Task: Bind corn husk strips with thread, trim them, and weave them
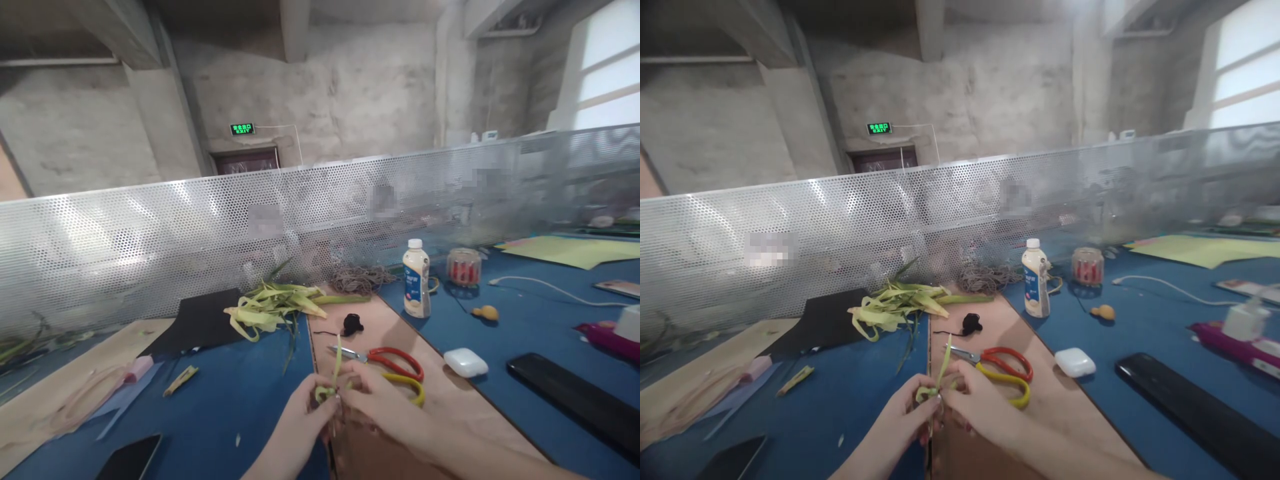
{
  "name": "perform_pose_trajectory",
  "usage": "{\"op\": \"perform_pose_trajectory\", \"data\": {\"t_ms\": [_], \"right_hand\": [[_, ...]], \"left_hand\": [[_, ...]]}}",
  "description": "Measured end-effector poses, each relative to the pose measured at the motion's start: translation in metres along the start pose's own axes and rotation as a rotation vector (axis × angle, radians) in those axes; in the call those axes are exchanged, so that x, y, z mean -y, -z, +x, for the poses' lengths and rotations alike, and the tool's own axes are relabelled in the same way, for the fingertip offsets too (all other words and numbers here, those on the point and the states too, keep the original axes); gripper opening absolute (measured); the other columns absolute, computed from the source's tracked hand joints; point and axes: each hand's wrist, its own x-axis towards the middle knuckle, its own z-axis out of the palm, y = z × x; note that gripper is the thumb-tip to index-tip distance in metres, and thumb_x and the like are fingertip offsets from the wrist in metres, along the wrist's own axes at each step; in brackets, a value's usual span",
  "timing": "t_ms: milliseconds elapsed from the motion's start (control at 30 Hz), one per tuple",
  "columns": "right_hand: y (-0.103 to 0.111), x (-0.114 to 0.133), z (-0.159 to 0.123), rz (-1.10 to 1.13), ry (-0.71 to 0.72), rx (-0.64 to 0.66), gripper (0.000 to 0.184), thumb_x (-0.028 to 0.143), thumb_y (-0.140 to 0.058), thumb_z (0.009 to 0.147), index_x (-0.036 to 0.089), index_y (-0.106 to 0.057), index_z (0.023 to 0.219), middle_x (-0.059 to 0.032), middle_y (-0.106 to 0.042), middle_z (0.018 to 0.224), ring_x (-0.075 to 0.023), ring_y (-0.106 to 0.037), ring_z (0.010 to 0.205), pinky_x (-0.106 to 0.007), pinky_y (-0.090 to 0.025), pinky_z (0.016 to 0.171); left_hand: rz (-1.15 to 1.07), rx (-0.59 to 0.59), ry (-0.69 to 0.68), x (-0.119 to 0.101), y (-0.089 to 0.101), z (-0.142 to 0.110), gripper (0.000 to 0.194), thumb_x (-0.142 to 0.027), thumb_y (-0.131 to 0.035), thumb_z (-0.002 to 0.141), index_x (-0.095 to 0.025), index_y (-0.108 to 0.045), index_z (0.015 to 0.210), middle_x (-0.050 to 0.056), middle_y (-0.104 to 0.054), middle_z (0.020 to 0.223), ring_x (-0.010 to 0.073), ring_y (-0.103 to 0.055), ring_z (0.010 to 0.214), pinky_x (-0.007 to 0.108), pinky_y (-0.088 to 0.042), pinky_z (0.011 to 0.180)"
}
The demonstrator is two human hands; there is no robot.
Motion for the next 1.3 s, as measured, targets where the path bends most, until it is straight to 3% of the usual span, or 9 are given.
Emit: {"op": "perform_pose_trajectory", "data": {"t_ms": [167,267,367,533,633,800,1000,1133,1300], "right_hand": [[0.0,0.0,-0.006,-0.077,0.026,-0.089,0.046,0.028,-0.044,0.082,0.023,-0.029,0.125,0.0068,-0.051,0.053,-0.0058,-0.035,0.031,-0.014,-0.028,0.03],[0.0,0.007,-0.013,-0.169,0.098,-0.11,0.036,0.032,-0.043,0.084,0.024,-0.039,0.119,0.0034,-0.056,0.061,-0.0086,-0.048,0.042,-0.017,-0.037,0.038],[0.002,0.014,-0.019,-0.214,0.261,0.023,0.022,0.025,-0.048,0.081,0.021,-0.051,0.103,-0.0017,-0.061,0.09,-0.0126,-0.058,0.07,-0.02,-0.045,0.058],[0.004,0.014,-0.021,-0.228,0.288,0.151,0.031,0.021,-0.049,0.08,0.019,-0.05,0.111,-0.0051,-0.061,0.096,-0.0164,-0.058,0.083,-0.025,-0.046,0.07],[0.004,0.01,-0.017,-0.298,0.309,0.085,0.025,0.025,-0.042,0.085,0.021,-0.058,0.104,-0.0038,-0.063,0.092,-0.0156,-0.058,0.078,-0.024,-0.046,0.066],[0.006,0.01,-0.012,-0.43,0.41,-0.062,0.015,0.021,-0.051,0.08,0.022,-0.066,0.083,-0.0006,-0.062,0.081,-0.0158,-0.055,0.078,-0.024,-0.041,0.07],[0.009,0.004,-0.004,-0.355,0.338,-0.225,0.016,0.029,-0.053,0.08,0.018,-0.061,0.071,-0.0011,-0.054,0.079,-0.0151,-0.051,0.073,-0.025,-0.038,0.067],[0.01,-0.004,0.002,-0.27,0.262,-0.246,0.024,0.035,-0.055,0.077,0.019,-0.062,0.092,-0.0026,-0.055,0.084,-0.0163,-0.053,0.075,-0.028,-0.042,0.068],[0.002,0.0,-0.002,0.169,0.155,-0.139,0.07,0.036,-0.062,0.072,0.023,-0.029,0.132,-0.0041,-0.056,0.098,-0.0176,-0.056,0.085,-0.029,-0.046,0.071]], "left_hand": [[0.015,-0.106,-0.022,-0.002,0.007,0.002,0.023,-0.034,-0.06,0.072,-0.016,-0.047,0.081,-0.006,-0.054,0.05,0.0069,-0.042,0.042,0.019,-0.032,0.044],[0.001,-0.155,-0.032,-0.004,0.01,0.004,0.022,-0.033,-0.06,0.073,-0.016,-0.047,0.079,-0.006,-0.053,0.051,0.0066,-0.041,0.042,0.019,-0.03,0.044],[-0.042,-0.158,-0.04,-0.005,0.011,0.005,0.021,-0.033,-0.058,0.073,-0.016,-0.047,0.079,-0.006,-0.05,0.054,0.0068,-0.041,0.045,0.019,-0.03,0.044],[-0.094,-0.127,-0.045,-0.008,0.011,0.002,0.019,-0.03,-0.058,0.073,-0.017,-0.046,0.081,-0.006,-0.048,0.057,0.0071,-0.043,0.049,0.019,-0.032,0.047],[-0.088,-0.095,-0.038,-0.008,0.009,0.001,0.018,-0.028,-0.059,0.072,-0.016,-0.048,0.08,-0.005,-0.048,0.057,0.0069,-0.043,0.049,0.019,-0.032,0.047],[-0.032,-0.055,-0.028,-0.009,0.004,0.0,0.018,-0.025,-0.062,0.068,-0.016,-0.051,0.079,-0.007,-0.049,0.053,0.0066,-0.042,0.043,0.019,-0.031,0.044],[0.023,0.005,-0.02,-0.013,0.002,-0.003,0.018,-0.027,-0.063,0.068,-0.015,-0.054,0.078,-0.006,-0.051,0.049,0.0077,-0.044,0.042,0.019,-0.033,0.044],[0.026,0.013,-0.002,-0.018,-0.001,-0.006,0.021,-0.03,-0.065,0.067,-0.015,-0.052,0.074,-0.006,-0.049,0.049,0.0079,-0.047,0.044,0.019,-0.032,0.044],[0.04,0.021,0.027,-0.021,-0.004,-0.008,0.018,-0.027,-0.064,0.067,-0.014,-0.053,0.073,-0.006,-0.05,0.051,0.0077,-0.048,0.045,0.018,-0.032,0.044]]}}
